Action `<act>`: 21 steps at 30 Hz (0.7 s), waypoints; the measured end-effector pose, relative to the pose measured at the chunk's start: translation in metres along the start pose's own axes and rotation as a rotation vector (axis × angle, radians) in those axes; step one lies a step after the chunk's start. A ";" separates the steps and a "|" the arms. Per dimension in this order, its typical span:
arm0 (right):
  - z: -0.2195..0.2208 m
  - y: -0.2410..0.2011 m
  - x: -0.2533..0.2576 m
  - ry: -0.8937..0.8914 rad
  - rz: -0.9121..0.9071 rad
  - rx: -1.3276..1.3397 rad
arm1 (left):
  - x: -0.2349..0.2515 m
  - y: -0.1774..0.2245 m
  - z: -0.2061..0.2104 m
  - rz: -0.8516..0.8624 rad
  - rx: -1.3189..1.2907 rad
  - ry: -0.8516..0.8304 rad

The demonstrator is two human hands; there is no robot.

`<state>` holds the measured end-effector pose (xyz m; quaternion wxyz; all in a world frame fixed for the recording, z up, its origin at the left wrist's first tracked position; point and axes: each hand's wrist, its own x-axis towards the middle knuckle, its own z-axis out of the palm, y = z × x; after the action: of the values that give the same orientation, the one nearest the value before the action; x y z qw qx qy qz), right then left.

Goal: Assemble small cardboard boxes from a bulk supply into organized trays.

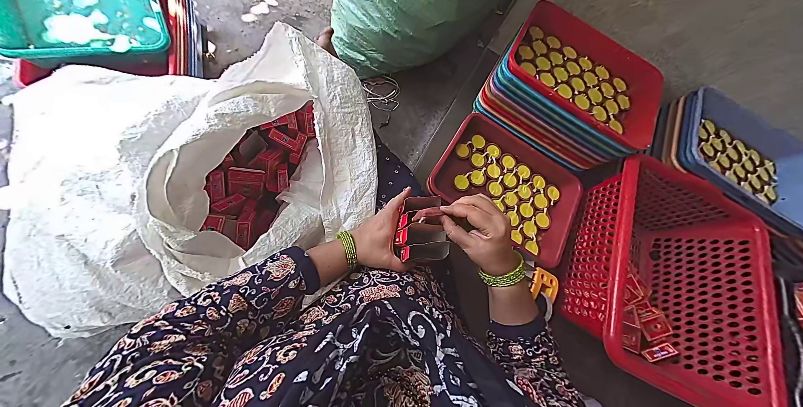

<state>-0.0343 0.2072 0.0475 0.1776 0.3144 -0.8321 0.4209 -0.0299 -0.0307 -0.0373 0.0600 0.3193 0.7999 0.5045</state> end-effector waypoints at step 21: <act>0.025 0.176 0.002 -0.263 1.279 -0.543 | -0.001 -0.004 0.002 -0.054 -0.055 -0.004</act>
<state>-0.1553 0.2654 -0.0695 -0.1343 -0.2434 -0.9438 0.1787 -0.0304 -0.0309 -0.0420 0.0839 0.2967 0.7940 0.5240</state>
